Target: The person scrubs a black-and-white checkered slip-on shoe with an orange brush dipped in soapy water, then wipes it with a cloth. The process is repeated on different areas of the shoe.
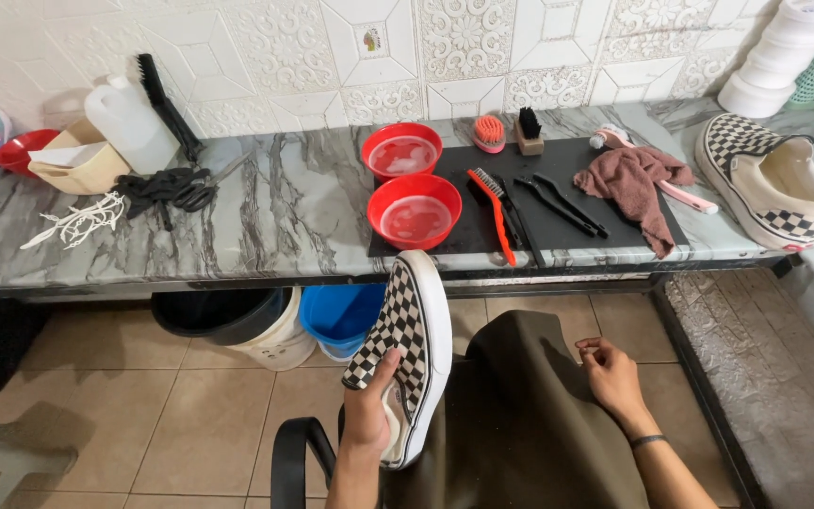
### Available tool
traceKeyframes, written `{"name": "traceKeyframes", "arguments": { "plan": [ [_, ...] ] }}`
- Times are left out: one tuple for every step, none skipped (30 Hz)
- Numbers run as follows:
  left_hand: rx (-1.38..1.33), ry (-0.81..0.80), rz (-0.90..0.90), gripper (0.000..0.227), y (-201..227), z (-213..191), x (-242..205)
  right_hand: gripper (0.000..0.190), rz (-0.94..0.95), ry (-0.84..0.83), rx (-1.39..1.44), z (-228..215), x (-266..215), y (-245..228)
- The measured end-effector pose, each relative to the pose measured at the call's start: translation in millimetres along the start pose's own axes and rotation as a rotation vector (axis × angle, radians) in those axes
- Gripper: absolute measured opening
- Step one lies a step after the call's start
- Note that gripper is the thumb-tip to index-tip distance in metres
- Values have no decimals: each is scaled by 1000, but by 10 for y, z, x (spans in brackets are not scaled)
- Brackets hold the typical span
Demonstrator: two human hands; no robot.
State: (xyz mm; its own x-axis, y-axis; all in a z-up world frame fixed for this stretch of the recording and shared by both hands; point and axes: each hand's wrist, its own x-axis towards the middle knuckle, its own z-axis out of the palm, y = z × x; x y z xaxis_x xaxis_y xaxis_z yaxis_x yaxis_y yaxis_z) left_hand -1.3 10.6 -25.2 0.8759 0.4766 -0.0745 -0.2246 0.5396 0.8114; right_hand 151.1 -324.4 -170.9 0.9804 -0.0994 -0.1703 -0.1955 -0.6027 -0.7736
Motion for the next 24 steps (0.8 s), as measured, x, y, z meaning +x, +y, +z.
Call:
{"name": "traceKeyframes", "arguments": {
  "plan": [
    [-9, -1, 25, 73, -47, -42, 25, 31, 6, -6, -15, -2, -4, -10],
    [-10, -2, 27, 73, -111, -118, 57, 31, 4, -5, -15, 3, -6, -33],
    [-51, -58, 35, 71, -184, -191, 86, 31, 8, -12, -26, -1, -11, -48],
    [-93, -113, 43, 69, -259, -264, 116, 31, 12, -19, -37, -4, -14, -62],
    [-95, -112, 42, 69, -273, -277, 126, 31, 12, -19, -39, -4, -10, -60],
    [-71, -161, 102, 66, -288, -291, 136, 30, 17, -25, -54, -2, -6, -58],
    [-46, -207, 162, 64, -302, -310, 139, 30, 21, -33, -69, 4, -4, -57],
    [-48, -203, 162, 64, -310, -319, 139, 30, 20, -35, -73, 8, -6, -64],
    [-83, -221, 132, 61, -321, -326, 142, 29, 20, -38, -86, 10, -5, -69],
    [-118, -239, 103, 59, -334, -330, 144, 28, 20, -41, -100, 10, -3, -73],
    [-120, -236, 101, 59, -311, -313, 132, 28, 21, -42, -102, 8, -10, -82],
    [-85, -242, 102, 61, -290, -294, 120, 28, 26, -49, -99, 4, -17, -89],
    [-48, -251, 104, 64, -267, -272, 115, 28, 32, -54, -93, 2, -22, -97],
    [-49, -251, 102, 64, -236, -230, 94, 28, 33, -53, -93, 7, -19, -73],
    [-4, -232, 130, 69, -198, -184, 82, 28, 19, -44, -97, 15, -9, -60],
    [41, -212, 157, 74, -160, -137, 70, 28, 5, -34, -101, 21, 2, -48],
    [40, -215, 157, 74, -158, -134, 84, 28, 5, -31, -100, 23, 5, -61],
    [26, -134, 97, 74, -158, -131, 99, 26, -3, -34, -76, 26, 9, -74],
    [14, -51, 32, 74, -164, -136, 97, 24, -7, -38, -55, 28, -9, -68],
    [14, -53, 28, 74, -192, -161, 102, 24, -2, -37, -55, 23, -31, -77],
    [10, -32, 53, 72, -213, -175, 128, 25, 0, -41, -65, 16, -33, -101],
    [6, -12, 78, 70, -233, -188, 153, 26, 3, -46, -76, 9, -36, -126],
    [7, -15, 77, 70, -209, -170, 148, 26, 4, -43, -74, 6, -40, -123],
    [10, -36, 92, 71, -184, -157, 143, 26, -3, -20, -24, 6, -46, -119]
  ]
}}
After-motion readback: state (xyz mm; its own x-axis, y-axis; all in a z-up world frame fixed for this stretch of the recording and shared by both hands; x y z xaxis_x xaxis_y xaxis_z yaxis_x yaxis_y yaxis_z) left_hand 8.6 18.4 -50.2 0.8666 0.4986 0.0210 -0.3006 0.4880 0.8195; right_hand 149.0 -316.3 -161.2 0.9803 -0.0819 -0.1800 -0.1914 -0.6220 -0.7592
